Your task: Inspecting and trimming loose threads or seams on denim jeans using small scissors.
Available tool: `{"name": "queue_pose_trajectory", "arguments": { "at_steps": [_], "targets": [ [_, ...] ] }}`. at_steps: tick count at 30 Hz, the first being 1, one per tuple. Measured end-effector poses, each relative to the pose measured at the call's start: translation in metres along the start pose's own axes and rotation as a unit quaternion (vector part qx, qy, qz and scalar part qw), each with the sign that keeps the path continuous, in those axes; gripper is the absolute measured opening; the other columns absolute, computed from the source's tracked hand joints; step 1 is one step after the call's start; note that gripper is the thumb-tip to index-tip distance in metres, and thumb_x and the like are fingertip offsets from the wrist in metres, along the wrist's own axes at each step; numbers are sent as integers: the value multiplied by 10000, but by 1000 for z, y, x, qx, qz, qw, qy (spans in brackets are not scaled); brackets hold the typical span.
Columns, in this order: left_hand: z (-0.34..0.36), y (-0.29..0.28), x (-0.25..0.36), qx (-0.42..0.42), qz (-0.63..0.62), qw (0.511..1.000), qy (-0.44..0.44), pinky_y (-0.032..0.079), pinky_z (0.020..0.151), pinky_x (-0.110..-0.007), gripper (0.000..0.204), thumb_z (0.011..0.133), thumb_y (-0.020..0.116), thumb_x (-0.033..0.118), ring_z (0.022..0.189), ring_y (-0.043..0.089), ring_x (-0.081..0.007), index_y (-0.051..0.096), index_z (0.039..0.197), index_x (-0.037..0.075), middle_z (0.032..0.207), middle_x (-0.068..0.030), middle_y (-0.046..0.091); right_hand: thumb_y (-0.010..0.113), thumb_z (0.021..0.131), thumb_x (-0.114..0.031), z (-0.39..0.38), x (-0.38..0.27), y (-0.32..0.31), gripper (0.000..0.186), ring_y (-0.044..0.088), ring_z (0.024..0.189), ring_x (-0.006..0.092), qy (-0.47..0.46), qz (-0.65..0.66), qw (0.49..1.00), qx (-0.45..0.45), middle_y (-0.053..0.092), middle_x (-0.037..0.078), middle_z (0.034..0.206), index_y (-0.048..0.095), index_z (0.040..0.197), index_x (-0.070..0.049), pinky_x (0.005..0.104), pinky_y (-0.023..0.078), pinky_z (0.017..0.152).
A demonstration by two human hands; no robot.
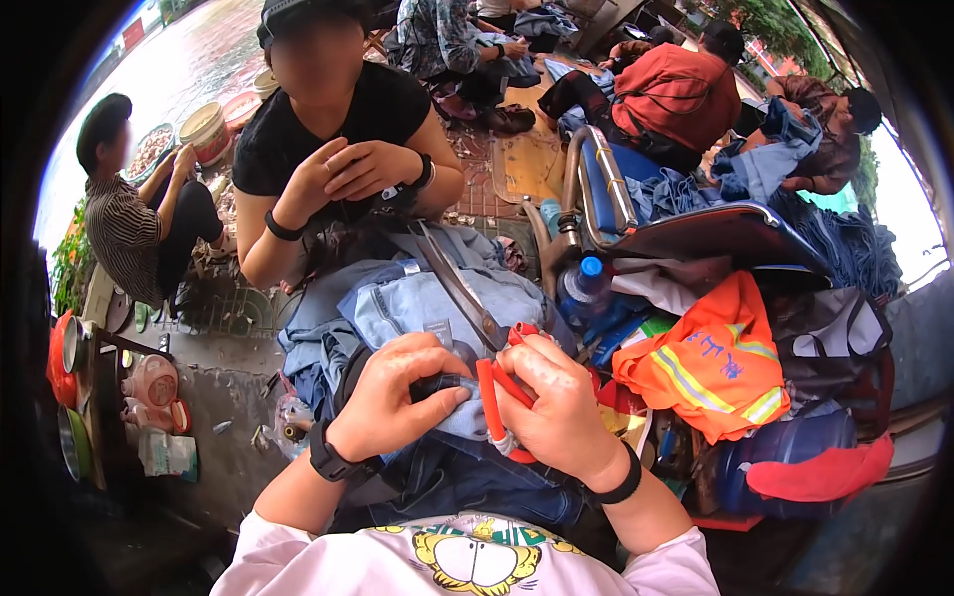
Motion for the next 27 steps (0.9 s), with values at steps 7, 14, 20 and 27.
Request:
{"name": "queue_pose_trajectory", "arguments": {
  "at_steps": [7,14,20,27],
  "targets": [
    [-2,6,-22,1,-123,987,-107,433,657,-292,201,781,791,86,745,559,-146,707,958,36,826,-40,636,703,860,-117,12,12,9,177,615,786,267,75,81,993,-51,616,124,864,643,963,14,344,485,732],
    [0,8,-30,9,-132,983,-126,445,669,-271,126,786,779,49,737,583,-140,712,889,18,789,-39,638,719,852,-91,7,18,-3,151,590,753,256,54,46,997,-28,594,112,827,634,909,21,324,468,701],
    [-3,6,-36,6,-167,977,-130,430,654,-259,128,788,786,45,723,562,-120,728,900,29,772,-29,631,870,686,-125,-30,17,-35,329,509,610,260,-8,-42,984,-174,485,95,707,577,769,1,364,392,530],
    [-1,5,-34,13,-169,980,-100,417,604,-272,151,789,801,70,662,531,-123,737,923,40,709,-28,572,879,666,-264,-46,9,-43,349,536,552,280,-30,-149,957,-248,508,86,694,620,714,-34,378,402,487]
  ]
}}
Point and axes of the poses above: each hand's wrist, its own z-axis towards the middle knuckle, its own y-axis out of the palm, x = y × z, the point moved 9 cm from there along z, towards the middle knuckle
